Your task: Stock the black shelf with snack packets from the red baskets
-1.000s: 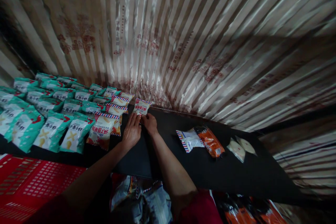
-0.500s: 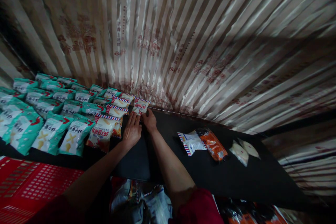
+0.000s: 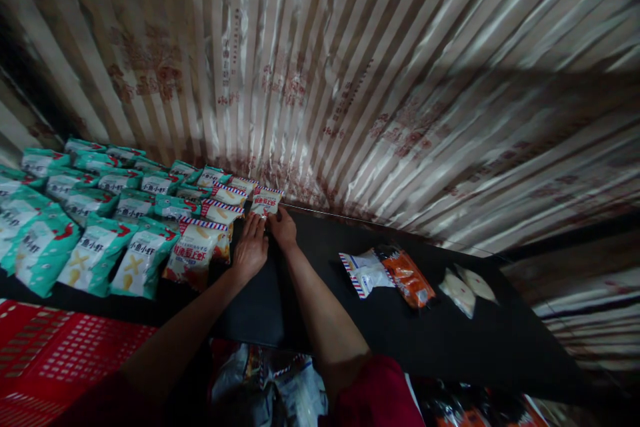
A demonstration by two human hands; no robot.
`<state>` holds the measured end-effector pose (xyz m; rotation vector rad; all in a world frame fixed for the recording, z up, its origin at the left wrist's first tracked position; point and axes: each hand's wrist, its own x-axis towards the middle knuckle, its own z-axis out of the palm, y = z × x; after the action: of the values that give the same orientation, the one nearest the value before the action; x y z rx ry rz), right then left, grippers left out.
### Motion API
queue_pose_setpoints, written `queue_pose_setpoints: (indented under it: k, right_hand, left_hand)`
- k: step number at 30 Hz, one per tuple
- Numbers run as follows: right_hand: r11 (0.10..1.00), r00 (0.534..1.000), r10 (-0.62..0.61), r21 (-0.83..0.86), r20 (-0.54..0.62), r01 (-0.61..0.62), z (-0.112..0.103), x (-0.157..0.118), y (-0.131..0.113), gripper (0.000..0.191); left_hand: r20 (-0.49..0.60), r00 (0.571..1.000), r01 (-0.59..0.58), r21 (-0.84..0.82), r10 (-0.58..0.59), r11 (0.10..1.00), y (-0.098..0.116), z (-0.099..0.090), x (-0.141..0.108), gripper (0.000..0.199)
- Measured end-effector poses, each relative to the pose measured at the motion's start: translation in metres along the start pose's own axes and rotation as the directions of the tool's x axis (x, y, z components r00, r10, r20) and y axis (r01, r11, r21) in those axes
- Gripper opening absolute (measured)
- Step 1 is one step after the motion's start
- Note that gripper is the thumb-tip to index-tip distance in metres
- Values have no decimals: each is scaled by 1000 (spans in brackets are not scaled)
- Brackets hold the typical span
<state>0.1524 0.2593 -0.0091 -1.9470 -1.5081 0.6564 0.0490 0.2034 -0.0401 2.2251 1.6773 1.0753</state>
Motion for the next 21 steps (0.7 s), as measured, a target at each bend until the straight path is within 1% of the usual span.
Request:
queue_pose_setpoints:
  k: [7,12,17,21]
  right_hand:
    - [1000,1000,19,-19,-22,-19,5,-7,1,40]
    - [999,987,-41,-17,-153,39,5,-21,5,44]
    - [995,967,-93,11,-235,99,-5,-46,9,41]
    - [986,951,-140,49,-275,159,-13,-76,10,38]
  left_hand:
    - [1,1000,-12,2,12,1000,4,-3,-1,48]
    - [0,1000,-18,9,18,1000,10,-9,-6,45]
    - [6,999,-32,12,32,999,19,-15,-20,40]
    - [23,999,-23,-36,24,999,33,-23,-35,40]
